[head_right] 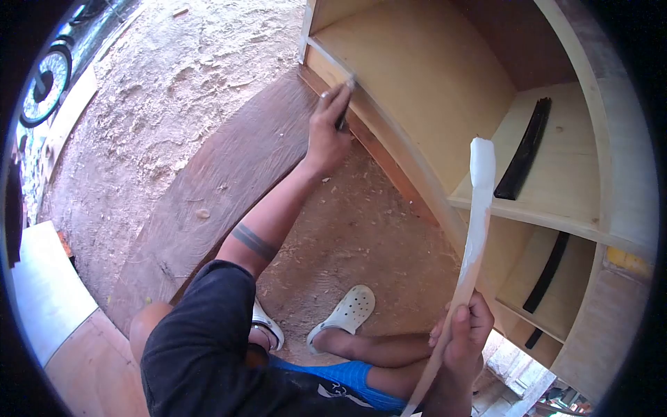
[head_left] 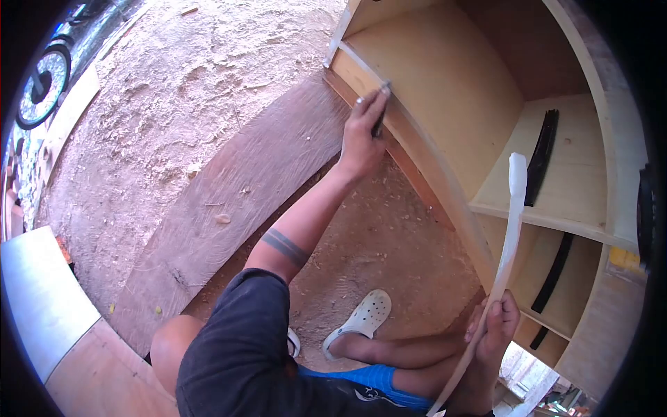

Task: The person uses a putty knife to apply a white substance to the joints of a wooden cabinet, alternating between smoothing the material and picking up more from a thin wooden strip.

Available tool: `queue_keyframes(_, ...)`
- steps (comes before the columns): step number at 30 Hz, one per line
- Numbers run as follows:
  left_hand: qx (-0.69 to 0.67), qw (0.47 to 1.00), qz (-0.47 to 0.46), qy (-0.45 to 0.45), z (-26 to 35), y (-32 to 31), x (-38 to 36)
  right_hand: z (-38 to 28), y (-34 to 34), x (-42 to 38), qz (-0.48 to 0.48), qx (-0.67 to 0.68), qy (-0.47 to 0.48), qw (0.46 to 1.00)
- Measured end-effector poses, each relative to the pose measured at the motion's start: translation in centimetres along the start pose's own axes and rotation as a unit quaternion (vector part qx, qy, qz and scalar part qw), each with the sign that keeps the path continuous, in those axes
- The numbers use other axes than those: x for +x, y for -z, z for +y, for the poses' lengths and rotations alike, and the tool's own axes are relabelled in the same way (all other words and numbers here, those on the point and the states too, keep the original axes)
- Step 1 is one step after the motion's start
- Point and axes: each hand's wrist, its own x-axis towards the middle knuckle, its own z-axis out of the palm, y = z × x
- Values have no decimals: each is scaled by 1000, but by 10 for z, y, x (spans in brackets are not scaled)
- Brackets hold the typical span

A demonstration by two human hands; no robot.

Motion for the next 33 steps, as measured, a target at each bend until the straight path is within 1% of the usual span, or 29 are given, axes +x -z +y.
queue_keyframes(1, -4, 1000, -27, -14, 1, 0, -5, -3, 0, 0, -4, 1, -11, 1000)
queue_keyframes(2, 6, 999, -32, -23, -7, 4, -4, -6, 1, 0, -8, -1, -21, 1000)
queue_keyframes(5, -48, 992, 95, 73, -20, 22, 29, -5, 4, 1, -19, 1, -19, 1000)
queue_keyframes(8, -97, 989, 88, 72, -45, 36, 59, -2, 7, 1, -26, -11, -16, 999)
queue_keyframes(11, -73, 991, 70, 85, -34, 25, 56, -2, 11, -1, -14, 0, -17, 1000)
queue_keyframes(12, -38, 995, 71, 55, -32, 20, 49, -1, 12, -2, -2, 1, -20, 1000)
queue_keyframes(14, -32, 995, 79, 44, -25, 7, 34, 1, 14, -4, 21, 1, -28, 999)
queue_keyframes(16, -20, 993, 105, 44, -14, -21, 7, 3, 17, -6, 8, -1, -18, 1000)
queue_keyframes(19, 17, 994, 112, -9, -5, -47, -13, 6, 21, -7, -9, 10, -5, 1000)
queue_keyframes(20, 2, 996, 84, -9, -1, -47, -25, 6, 21, -7, -15, 14, -1, 1000)
queue_keyframes(22, -28, 999, 30, -9, 8, -46, -42, 4, 16, -9, 17, 9, -9, 1000)
queue_keyframes(23, -1, 999, 25, -31, 3, -40, -42, 3, 15, -10, 32, 5, -13, 999)
queue_keyframes(25, 49, 996, 15, -74, -12, -14, -34, 4, 18, -7, 13, 7, -8, 1000)
queue_keyframes(27, -3, 989, 145, 7, -26, 1, 1, 5, 17, -9, 9, 8, 1, 1000)
queue_keyframes(29, -77, 984, 113, 116, -18, 22, 34, 5, 8, -6, 10, 13, 29, 999)
queue_keyframes(32, -79, 992, 65, 79, -23, 19, 44, 3, 8, -8, 18, -1, 30, 999)
queue_keyframes(33, -42, 996, 60, 49, -23, 13, 37, 4, 12, -8, 3, 4, 28, 1000)
